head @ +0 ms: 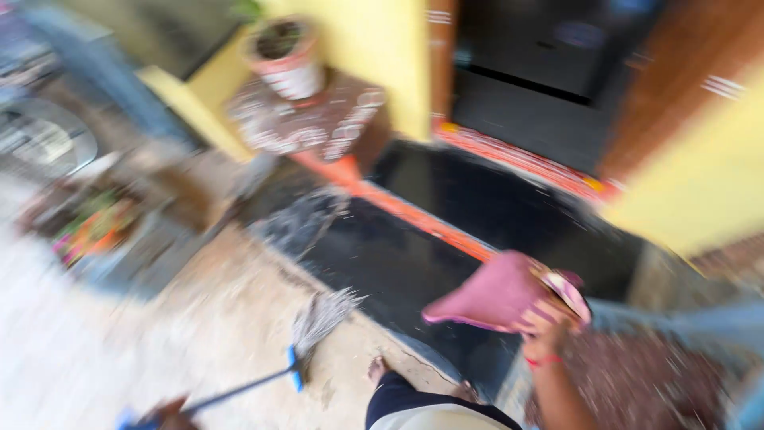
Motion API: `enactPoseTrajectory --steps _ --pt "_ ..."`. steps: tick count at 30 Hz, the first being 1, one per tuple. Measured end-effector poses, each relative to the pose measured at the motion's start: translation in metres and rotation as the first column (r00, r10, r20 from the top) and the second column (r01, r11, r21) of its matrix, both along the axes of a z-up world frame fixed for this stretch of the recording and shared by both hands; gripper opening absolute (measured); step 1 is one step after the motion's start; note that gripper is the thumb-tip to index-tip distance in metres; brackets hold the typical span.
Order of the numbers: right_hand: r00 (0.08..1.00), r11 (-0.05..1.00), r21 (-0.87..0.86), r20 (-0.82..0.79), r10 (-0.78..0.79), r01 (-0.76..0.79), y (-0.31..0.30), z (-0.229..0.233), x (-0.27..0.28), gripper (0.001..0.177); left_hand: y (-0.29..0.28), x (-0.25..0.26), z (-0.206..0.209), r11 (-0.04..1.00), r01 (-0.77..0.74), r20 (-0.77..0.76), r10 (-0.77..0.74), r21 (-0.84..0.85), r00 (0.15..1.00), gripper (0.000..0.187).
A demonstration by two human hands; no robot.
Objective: Mopping the indoor tiled floor and the outdoor concrete porch area of a residence.
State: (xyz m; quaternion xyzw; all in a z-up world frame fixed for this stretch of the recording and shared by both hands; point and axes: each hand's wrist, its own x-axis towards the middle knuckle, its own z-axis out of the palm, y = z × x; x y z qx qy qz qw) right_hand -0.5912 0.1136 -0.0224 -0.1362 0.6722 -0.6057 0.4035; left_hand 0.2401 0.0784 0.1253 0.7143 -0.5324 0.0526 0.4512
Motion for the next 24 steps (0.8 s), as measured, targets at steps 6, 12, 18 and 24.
enactPoseTrajectory --steps 6,12,18,24 --pt "0.892 0.997 0.063 0.447 -0.069 0.045 -0.027 0.054 0.032 0.041 0.005 -0.097 0.111 0.929 -0.355 -0.156 0.367 0.103 0.917 0.042" --pt "0.830 0.992 -0.024 0.551 -0.090 0.124 -0.020 -0.024 0.031 0.045 0.001 -0.122 0.152 0.910 -0.380 -0.235 0.411 0.166 0.881 0.039" --pt "0.867 0.920 -0.271 -0.482 0.126 -0.284 0.018 0.042 0.055 0.014 -0.002 -0.112 0.142 0.904 -0.341 -0.221 0.399 0.259 0.890 0.039" --pt "0.635 0.887 -0.021 -0.706 0.313 -0.461 -0.008 0.088 0.086 0.016 -0.009 -0.037 0.074 1.000 0.016 -0.287 -0.013 0.011 0.958 0.044"
